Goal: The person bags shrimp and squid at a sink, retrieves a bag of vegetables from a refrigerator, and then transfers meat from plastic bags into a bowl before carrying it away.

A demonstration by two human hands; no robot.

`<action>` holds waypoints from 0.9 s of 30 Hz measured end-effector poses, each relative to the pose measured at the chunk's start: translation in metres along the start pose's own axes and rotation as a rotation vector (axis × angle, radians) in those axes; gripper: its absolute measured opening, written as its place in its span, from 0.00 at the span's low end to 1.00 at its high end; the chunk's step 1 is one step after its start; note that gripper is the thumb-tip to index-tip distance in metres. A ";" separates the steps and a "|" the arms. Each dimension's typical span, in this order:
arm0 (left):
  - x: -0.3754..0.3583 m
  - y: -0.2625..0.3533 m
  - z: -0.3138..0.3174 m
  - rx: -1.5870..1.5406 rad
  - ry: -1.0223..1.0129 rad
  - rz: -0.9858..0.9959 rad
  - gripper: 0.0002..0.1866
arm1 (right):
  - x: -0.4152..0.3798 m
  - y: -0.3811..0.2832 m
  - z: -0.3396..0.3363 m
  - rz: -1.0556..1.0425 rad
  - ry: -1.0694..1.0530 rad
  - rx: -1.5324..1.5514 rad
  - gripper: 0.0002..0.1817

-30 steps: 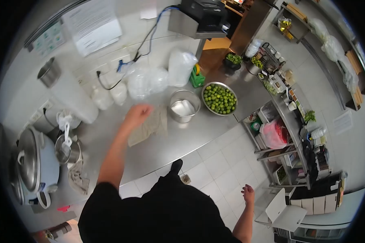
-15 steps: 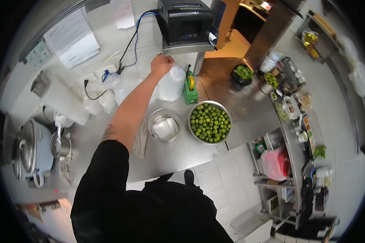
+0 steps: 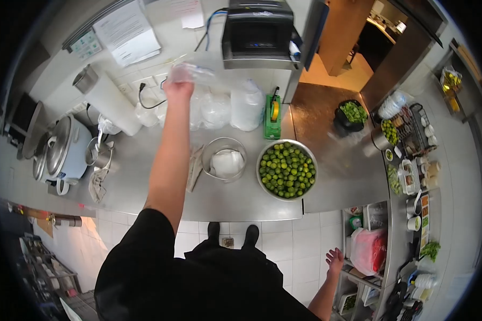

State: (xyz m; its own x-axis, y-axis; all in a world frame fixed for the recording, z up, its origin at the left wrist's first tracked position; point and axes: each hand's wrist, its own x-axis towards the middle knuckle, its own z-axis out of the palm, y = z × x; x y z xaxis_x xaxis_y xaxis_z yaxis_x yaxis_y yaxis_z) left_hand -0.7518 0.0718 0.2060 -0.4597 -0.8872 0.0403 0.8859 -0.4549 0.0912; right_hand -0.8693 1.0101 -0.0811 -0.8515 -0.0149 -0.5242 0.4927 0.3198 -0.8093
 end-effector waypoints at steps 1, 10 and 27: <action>-0.016 0.029 0.002 0.020 -0.071 0.013 0.14 | -0.002 -0.021 0.015 -0.064 -0.047 -0.054 0.20; -0.250 0.307 -0.033 0.063 -0.165 0.209 0.14 | -0.197 -0.214 0.296 -0.404 -0.891 -0.170 0.15; -0.671 0.795 -0.086 0.429 0.244 0.774 0.09 | -0.780 -0.072 0.791 -0.005 -2.037 -0.201 0.32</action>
State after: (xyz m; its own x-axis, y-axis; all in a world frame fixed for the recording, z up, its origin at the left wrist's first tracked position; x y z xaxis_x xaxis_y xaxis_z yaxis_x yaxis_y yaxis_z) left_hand 0.2666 0.2986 0.1659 0.3215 -0.9462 0.0369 0.8196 0.2975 0.4896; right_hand -0.0989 0.2491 0.1767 0.6062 -0.7869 -0.1150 0.3475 0.3922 -0.8517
